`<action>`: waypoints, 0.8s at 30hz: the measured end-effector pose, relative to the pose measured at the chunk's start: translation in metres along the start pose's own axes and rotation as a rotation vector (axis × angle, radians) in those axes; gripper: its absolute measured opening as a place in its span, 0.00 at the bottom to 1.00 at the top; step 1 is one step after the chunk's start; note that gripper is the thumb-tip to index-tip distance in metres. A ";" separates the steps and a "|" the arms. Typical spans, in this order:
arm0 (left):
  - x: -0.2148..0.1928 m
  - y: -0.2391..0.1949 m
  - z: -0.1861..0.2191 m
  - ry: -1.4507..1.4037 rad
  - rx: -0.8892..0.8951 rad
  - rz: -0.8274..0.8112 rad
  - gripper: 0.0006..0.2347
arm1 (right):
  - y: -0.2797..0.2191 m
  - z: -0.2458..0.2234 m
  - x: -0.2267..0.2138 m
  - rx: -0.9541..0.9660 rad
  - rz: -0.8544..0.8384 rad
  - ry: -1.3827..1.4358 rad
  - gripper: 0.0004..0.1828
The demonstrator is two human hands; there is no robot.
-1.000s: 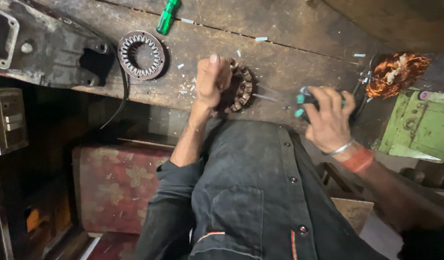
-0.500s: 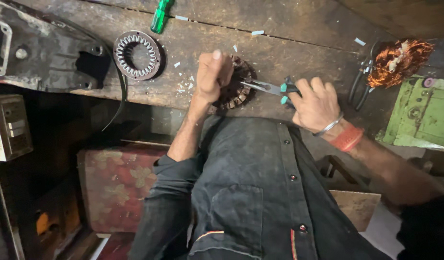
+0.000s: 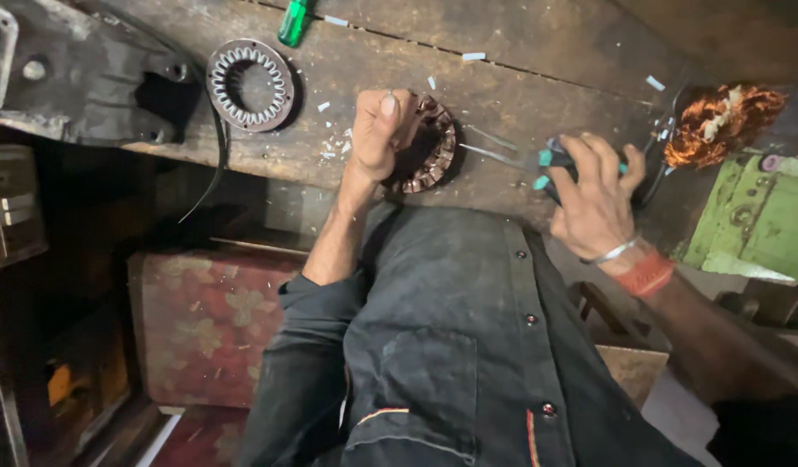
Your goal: The person uses pliers to pull and cut copper windings from a motor stator core. The removed copper pieces are placed on the workbench. The person rotates the stator to access different sections while continuing to remove the windings.
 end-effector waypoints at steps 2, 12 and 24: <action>0.005 0.002 -0.006 0.002 -0.044 -0.021 0.27 | 0.002 0.000 0.005 -0.021 -0.012 0.015 0.26; 0.014 -0.002 0.004 0.057 -0.044 -0.092 0.26 | 0.005 0.008 0.006 -0.018 -0.085 0.112 0.29; 0.030 -0.005 0.008 0.068 -0.051 -0.191 0.27 | -0.001 0.013 0.009 0.046 -0.184 0.094 0.27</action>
Point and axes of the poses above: each hand's wrist, its own y-axis towards the middle knuckle, its own x-axis out of the palm, z = x × y, the point moved 10 cm from there along y, towards the middle knuckle, and after that the axes turned 11 degrees about z, right-handed, at the moved point
